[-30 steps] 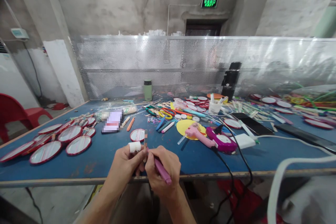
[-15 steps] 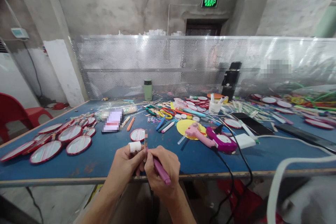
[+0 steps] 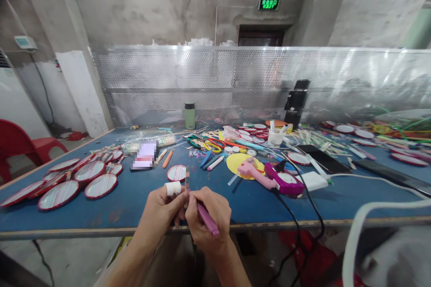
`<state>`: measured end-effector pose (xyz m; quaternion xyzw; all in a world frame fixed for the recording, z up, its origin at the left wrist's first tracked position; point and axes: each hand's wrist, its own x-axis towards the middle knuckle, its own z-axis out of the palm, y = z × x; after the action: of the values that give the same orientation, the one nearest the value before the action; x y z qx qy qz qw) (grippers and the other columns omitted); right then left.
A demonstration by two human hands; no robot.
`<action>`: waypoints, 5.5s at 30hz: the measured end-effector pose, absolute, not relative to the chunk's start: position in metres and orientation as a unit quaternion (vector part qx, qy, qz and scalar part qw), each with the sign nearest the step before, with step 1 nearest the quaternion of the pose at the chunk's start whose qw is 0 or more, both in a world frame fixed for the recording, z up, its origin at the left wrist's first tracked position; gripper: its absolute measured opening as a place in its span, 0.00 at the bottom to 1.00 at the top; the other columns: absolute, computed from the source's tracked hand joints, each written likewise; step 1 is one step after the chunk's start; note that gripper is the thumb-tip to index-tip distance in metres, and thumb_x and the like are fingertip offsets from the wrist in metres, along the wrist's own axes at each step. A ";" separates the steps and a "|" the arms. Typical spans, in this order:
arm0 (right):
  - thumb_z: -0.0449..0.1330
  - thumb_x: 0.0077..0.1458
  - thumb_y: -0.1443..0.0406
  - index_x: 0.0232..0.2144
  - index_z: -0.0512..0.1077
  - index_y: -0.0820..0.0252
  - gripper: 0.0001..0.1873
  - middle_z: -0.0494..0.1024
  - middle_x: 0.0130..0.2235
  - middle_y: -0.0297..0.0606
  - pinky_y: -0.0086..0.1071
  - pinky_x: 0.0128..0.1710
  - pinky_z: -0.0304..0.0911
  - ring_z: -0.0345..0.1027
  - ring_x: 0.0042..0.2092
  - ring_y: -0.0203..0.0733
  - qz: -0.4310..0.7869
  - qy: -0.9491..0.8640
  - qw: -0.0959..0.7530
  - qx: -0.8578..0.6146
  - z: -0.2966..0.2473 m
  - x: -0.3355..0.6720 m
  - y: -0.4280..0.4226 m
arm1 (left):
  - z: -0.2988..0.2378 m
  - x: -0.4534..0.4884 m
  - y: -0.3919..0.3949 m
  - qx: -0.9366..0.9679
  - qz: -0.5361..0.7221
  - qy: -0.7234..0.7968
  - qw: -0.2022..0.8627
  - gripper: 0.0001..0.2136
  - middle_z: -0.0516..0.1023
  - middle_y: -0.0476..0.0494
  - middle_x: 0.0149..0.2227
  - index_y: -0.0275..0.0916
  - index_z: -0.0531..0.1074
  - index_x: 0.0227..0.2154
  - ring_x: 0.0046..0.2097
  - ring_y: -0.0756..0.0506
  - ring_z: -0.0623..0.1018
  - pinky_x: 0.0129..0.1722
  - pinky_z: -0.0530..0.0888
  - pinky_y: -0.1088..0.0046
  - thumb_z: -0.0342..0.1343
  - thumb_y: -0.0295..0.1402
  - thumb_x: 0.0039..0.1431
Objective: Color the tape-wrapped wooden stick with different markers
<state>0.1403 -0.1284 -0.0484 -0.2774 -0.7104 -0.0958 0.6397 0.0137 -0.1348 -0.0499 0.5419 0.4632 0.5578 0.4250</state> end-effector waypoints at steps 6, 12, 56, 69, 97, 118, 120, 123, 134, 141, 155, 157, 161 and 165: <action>0.56 0.56 0.72 0.28 0.70 0.59 0.07 0.74 0.23 0.31 0.25 0.27 0.64 0.68 0.23 0.32 -0.094 -0.710 0.638 -0.283 -0.046 0.139 -0.129 | -0.049 0.014 -0.134 0.540 0.561 0.462 0.425 0.16 0.69 0.53 0.14 0.36 0.69 0.22 0.14 0.54 0.65 0.14 0.60 0.81 0.58 0.43 0.56; 0.56 0.55 0.72 0.27 0.70 0.59 0.07 0.74 0.22 0.31 0.25 0.27 0.63 0.67 0.23 0.32 -0.094 -0.702 0.646 -0.285 -0.048 0.139 -0.129 | -0.049 0.014 -0.134 0.537 0.565 0.458 0.428 0.14 0.69 0.52 0.14 0.36 0.70 0.22 0.14 0.54 0.65 0.15 0.61 0.81 0.58 0.42 0.55; 0.57 0.56 0.72 0.29 0.71 0.59 0.06 0.74 0.23 0.30 0.24 0.28 0.62 0.68 0.24 0.31 -0.076 -0.685 0.657 -0.307 -0.047 0.141 -0.132 | -0.042 0.014 -0.134 0.538 0.565 0.449 0.435 0.08 0.71 0.52 0.17 0.34 0.72 0.27 0.17 0.53 0.67 0.16 0.64 0.81 0.59 0.35 0.52; 0.57 0.54 0.74 0.32 0.72 0.60 0.06 0.74 0.24 0.32 0.26 0.28 0.64 0.68 0.25 0.32 -0.044 -0.684 0.670 -0.286 -0.046 0.150 -0.132 | -0.042 0.016 -0.132 0.484 0.589 0.436 0.479 0.13 0.74 0.48 0.17 0.31 0.75 0.31 0.15 0.54 0.67 0.13 0.64 0.81 0.62 0.37 0.49; 0.57 0.56 0.72 0.30 0.71 0.60 0.05 0.75 0.26 0.32 0.23 0.29 0.64 0.69 0.26 0.31 -0.041 -0.725 0.632 -0.273 -0.044 0.141 -0.124 | -0.039 0.015 -0.135 0.471 0.600 0.410 0.500 0.10 0.75 0.51 0.18 0.32 0.73 0.26 0.17 0.50 0.75 0.17 0.75 0.79 0.64 0.36 0.48; 0.58 0.55 0.72 0.30 0.71 0.60 0.05 0.75 0.25 0.33 0.24 0.28 0.65 0.70 0.25 0.32 -0.055 -0.722 0.631 -0.278 -0.045 0.141 -0.123 | -0.035 0.017 -0.136 0.475 0.596 0.428 0.486 0.10 0.75 0.51 0.17 0.33 0.72 0.25 0.16 0.50 0.75 0.17 0.73 0.79 0.64 0.36 0.47; 0.57 0.55 0.72 0.30 0.71 0.60 0.05 0.75 0.25 0.33 0.24 0.28 0.65 0.70 0.25 0.32 -0.055 -0.723 0.631 -0.277 -0.045 0.141 -0.123 | -0.034 0.017 -0.136 0.474 0.596 0.430 0.485 0.10 0.75 0.51 0.17 0.33 0.72 0.25 0.16 0.50 0.75 0.16 0.73 0.79 0.64 0.36 0.46; 0.57 0.56 0.71 0.29 0.71 0.59 0.05 0.76 0.25 0.33 0.25 0.27 0.65 0.70 0.25 0.32 -0.055 -0.726 0.628 -0.274 -0.045 0.141 -0.123 | -0.033 0.017 -0.136 0.474 0.597 0.433 0.481 0.10 0.75 0.51 0.17 0.33 0.73 0.24 0.16 0.50 0.75 0.16 0.72 0.79 0.65 0.35 0.45; 0.56 0.55 0.71 0.29 0.72 0.59 0.06 0.75 0.25 0.33 0.25 0.27 0.66 0.70 0.25 0.33 -0.056 -0.716 0.637 -0.280 -0.044 0.141 -0.125 | -0.035 0.017 -0.136 0.473 0.598 0.428 0.484 0.11 0.75 0.50 0.17 0.33 0.73 0.26 0.17 0.49 0.75 0.17 0.73 0.77 0.64 0.37 0.46; 0.57 0.56 0.72 0.30 0.71 0.59 0.05 0.76 0.25 0.33 0.25 0.28 0.66 0.70 0.26 0.33 -0.052 -0.727 0.628 -0.274 -0.046 0.141 -0.124 | -0.035 0.017 -0.137 0.476 0.599 0.426 0.483 0.11 0.75 0.51 0.17 0.33 0.73 0.25 0.16 0.50 0.75 0.16 0.72 0.78 0.65 0.37 0.46; 0.57 0.56 0.70 0.29 0.72 0.59 0.06 0.76 0.25 0.33 0.26 0.27 0.66 0.71 0.25 0.33 -0.072 -0.714 0.634 -0.288 -0.046 0.141 -0.124 | -0.035 0.017 -0.137 0.470 0.600 0.423 0.490 0.12 0.75 0.50 0.18 0.33 0.73 0.25 0.16 0.51 0.74 0.16 0.73 0.79 0.65 0.38 0.45; 0.56 0.56 0.71 0.29 0.72 0.59 0.06 0.76 0.25 0.33 0.26 0.27 0.66 0.70 0.25 0.33 -0.070 -0.720 0.631 -0.280 -0.046 0.141 -0.124 | -0.034 0.017 -0.137 0.471 0.600 0.427 0.487 0.12 0.75 0.50 0.17 0.33 0.73 0.25 0.16 0.51 0.74 0.16 0.72 0.79 0.65 0.37 0.45; 0.57 0.56 0.71 0.30 0.71 0.59 0.05 0.76 0.25 0.33 0.26 0.29 0.66 0.71 0.26 0.33 -0.055 -0.728 0.626 -0.275 -0.047 0.142 -0.122 | -0.036 0.017 -0.135 0.478 0.599 0.426 0.481 0.10 0.74 0.51 0.17 0.33 0.73 0.25 0.16 0.51 0.74 0.16 0.72 0.80 0.64 0.35 0.47; 0.57 0.55 0.72 0.30 0.71 0.59 0.05 0.76 0.25 0.33 0.26 0.28 0.65 0.70 0.26 0.33 -0.060 -0.723 0.631 -0.275 -0.048 0.142 -0.123 | -0.038 0.016 -0.135 0.482 0.597 0.423 0.482 0.09 0.75 0.50 0.18 0.33 0.73 0.26 0.17 0.51 0.75 0.17 0.73 0.80 0.63 0.35 0.49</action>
<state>0.1421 -0.1227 -0.0478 -0.2746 -0.7233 -0.0604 0.6307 0.0162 -0.1349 -0.0378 0.4818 0.4231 0.5972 0.4819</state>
